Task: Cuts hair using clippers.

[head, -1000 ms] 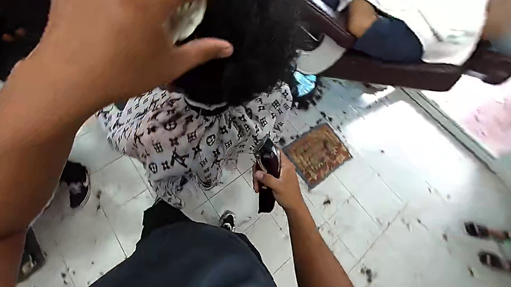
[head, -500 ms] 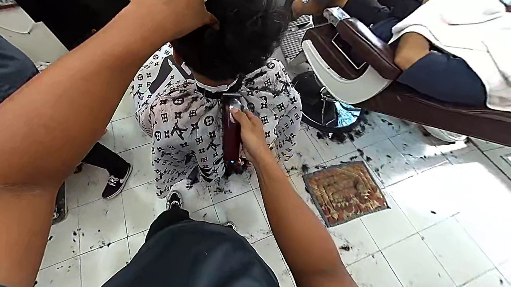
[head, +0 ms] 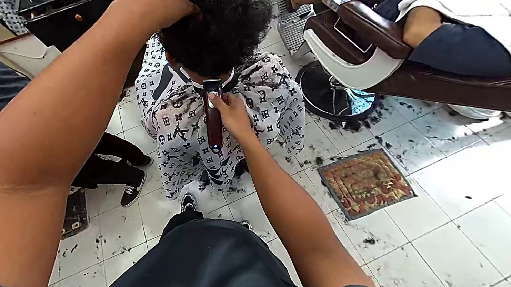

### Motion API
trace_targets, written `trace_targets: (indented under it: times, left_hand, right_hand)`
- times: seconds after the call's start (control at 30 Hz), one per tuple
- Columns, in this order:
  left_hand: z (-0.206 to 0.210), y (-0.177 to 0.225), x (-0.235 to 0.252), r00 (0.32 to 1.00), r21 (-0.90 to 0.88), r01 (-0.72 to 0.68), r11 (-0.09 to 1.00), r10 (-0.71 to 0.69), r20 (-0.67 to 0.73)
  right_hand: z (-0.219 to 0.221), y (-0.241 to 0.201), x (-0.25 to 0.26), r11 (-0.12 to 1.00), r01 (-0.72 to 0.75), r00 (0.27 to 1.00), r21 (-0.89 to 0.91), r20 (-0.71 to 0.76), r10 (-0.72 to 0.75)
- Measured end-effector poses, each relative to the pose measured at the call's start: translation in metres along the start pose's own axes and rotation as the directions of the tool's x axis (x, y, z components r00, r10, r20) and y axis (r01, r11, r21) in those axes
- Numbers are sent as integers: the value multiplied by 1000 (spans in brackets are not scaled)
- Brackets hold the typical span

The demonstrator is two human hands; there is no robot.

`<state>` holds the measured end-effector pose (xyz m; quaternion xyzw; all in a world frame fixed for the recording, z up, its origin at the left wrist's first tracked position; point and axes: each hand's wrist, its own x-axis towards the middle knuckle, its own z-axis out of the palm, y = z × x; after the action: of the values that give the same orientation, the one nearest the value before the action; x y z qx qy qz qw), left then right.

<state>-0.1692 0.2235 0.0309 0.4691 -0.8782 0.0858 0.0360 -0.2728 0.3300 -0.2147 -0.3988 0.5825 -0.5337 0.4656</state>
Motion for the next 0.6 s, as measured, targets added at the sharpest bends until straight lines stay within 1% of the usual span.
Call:
trace_targets:
  times: [0.13,0.2,0.33,0.4,0.5,0.57,0.6]
  left_hand:
    - [0,-1,1,1000,-8,6,1000,-6,3]
    - [0,0,0,1000,-21,7,1000,-7,8]
    - [-1,2,1,1000,-2,16,1000,-16,12]
    - [-1,3,1,1000,9,21,1000,-21,16]
    - [0,5,0,1000,17,9,1000,-10,7]
    - [-2,7,-5,1000,-4,7,1000,-7,-2]
    - [-2,6,-8,1000,-23,-4,1000,3,-17]
  right_hand:
    - [-1,2,2,1000,-11,1000,-15,20,11]
    - [-1,2,2,1000,6,1000,-15,25,-6]
    - [-3,-2,3,1000,0,1000,-31,22,1]
    - [-3,0,5,1000,20,999,-21,28,-19]
    - [-15,3,-6,997,76,989,-6,125,-75]
    - [-29,10,-26,1000,27,988,6,155,-27]
    - [-38,18,-33,998,-17,987,68,160,6]
